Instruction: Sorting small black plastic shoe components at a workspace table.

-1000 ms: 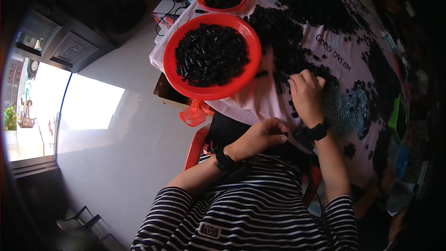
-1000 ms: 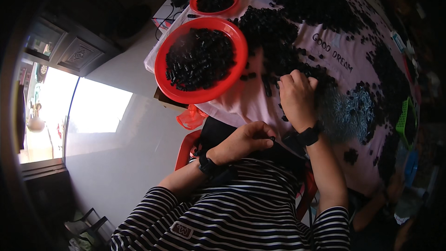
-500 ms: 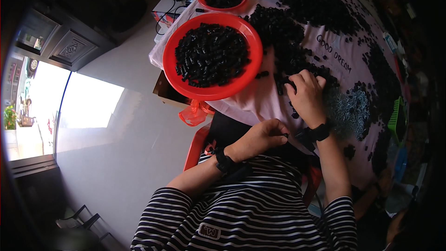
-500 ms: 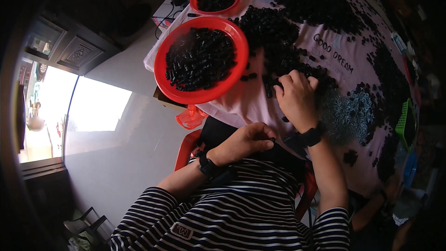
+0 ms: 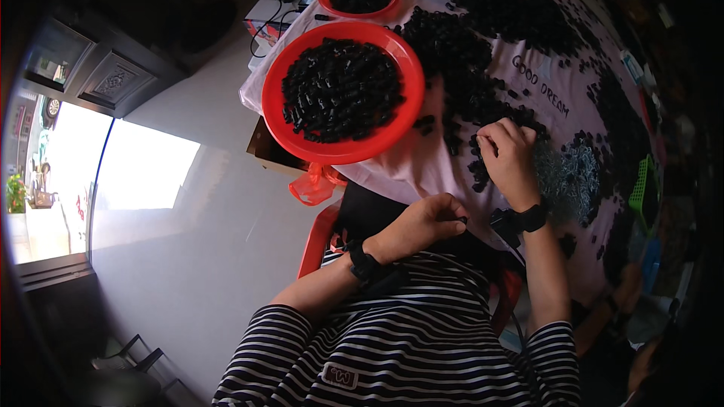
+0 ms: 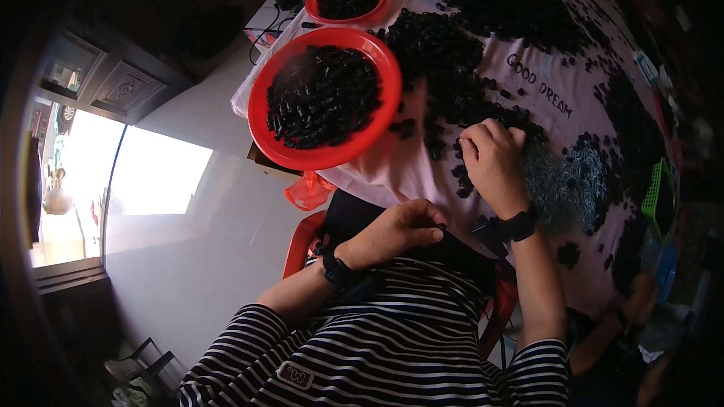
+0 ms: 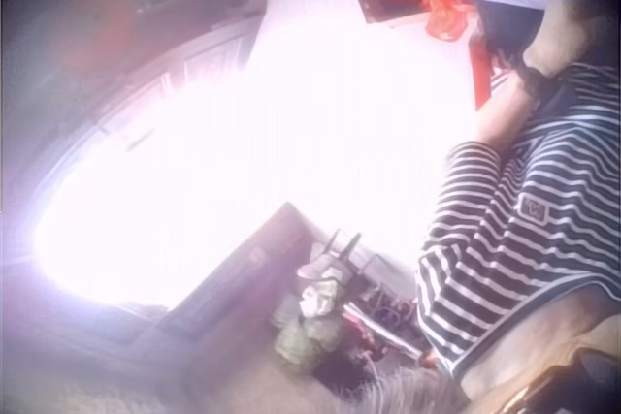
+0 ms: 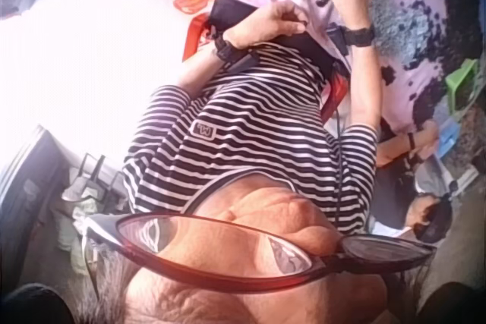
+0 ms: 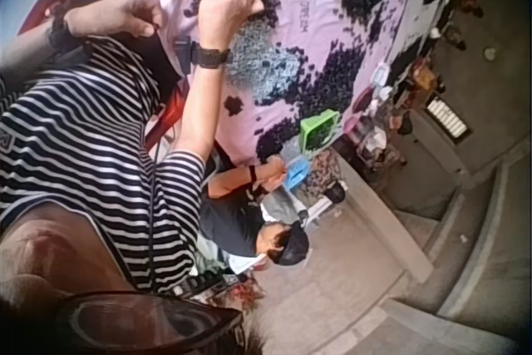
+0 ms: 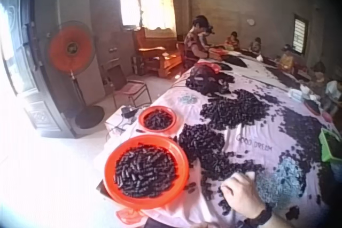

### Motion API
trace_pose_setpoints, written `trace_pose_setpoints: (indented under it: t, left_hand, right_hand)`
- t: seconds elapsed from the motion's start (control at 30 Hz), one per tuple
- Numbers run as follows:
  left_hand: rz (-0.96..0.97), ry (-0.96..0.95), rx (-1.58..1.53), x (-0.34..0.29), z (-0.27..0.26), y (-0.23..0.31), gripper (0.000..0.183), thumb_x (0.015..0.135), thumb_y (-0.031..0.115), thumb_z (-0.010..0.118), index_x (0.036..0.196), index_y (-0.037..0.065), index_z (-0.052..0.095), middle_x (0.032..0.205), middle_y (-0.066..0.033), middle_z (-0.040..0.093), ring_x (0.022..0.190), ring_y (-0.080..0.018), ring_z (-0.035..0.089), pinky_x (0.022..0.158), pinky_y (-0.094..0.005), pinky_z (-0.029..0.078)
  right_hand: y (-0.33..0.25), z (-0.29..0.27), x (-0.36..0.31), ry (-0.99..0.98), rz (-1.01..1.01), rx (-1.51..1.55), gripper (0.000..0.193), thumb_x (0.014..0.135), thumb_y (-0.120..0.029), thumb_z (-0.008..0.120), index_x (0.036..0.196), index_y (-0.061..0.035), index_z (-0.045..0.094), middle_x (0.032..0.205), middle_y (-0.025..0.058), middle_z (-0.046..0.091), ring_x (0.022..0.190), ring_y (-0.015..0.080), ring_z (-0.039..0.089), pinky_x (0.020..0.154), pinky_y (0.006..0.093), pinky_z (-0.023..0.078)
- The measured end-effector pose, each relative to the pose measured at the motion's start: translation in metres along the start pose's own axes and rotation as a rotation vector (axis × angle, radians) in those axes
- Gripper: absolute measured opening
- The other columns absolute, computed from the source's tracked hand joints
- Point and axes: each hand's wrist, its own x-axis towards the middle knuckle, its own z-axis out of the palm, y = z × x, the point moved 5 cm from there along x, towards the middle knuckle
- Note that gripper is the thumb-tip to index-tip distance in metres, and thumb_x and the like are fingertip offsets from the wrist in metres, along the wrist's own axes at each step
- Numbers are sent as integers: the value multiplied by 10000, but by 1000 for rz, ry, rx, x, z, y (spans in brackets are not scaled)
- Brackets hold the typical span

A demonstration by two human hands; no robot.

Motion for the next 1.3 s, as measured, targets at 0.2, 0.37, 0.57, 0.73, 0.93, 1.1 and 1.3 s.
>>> trace_pose_setpoints:
  t: [0.2,0.37,0.57,0.73,0.93,1.1,1.3]
  left_hand:
    - [-9,-6,-23,1,1,-2,207,983,114,710,1158,34,632,1063,16,641,986,-68,599,896,-239,505]
    - [-5,-4,-14,1,1,0,202,986,110,706,1157,34,632,1069,12,645,998,-70,600,899,-242,506]
    - [6,-14,-32,0,1,0,202,984,107,706,1156,32,631,1076,12,647,1000,-70,600,905,-242,506]
    - [2,-12,-19,1,2,0,204,982,102,707,1157,29,632,1074,13,648,992,-68,603,903,-238,504]
    - [8,-3,-14,2,0,-1,201,982,100,705,1156,28,635,1067,13,650,998,-67,604,906,-235,504]
    - [11,-4,7,3,0,-1,198,983,100,703,1154,25,636,1069,11,652,1007,-67,602,912,-236,501]
    - [20,3,20,2,-2,-4,196,984,108,703,1150,26,636,1072,8,653,1009,-70,601,919,-235,497]
  right_hand:
    - [-4,4,-11,28,23,90,105,869,-65,718,960,-117,729,888,9,650,837,236,622,847,405,402]
    - [9,0,-13,148,74,76,123,859,-43,711,958,-108,748,897,4,659,831,229,621,851,400,405]
    - [-9,8,-20,-10,-42,21,180,855,-25,702,1009,-113,734,903,9,656,830,231,613,861,401,398]
    - [-5,6,-18,102,36,36,155,839,-41,716,972,-120,725,889,17,634,836,237,607,859,401,395]
    - [-25,11,-11,-16,-83,-47,71,849,-105,738,883,-107,675,880,37,604,874,243,602,870,423,380]
    - [-28,25,2,-4,-111,-103,112,862,-140,742,836,-108,637,871,49,593,878,245,599,857,441,370]
    - [-26,25,7,43,-46,-87,37,914,-118,683,910,-109,647,849,39,627,844,248,619,857,433,375]
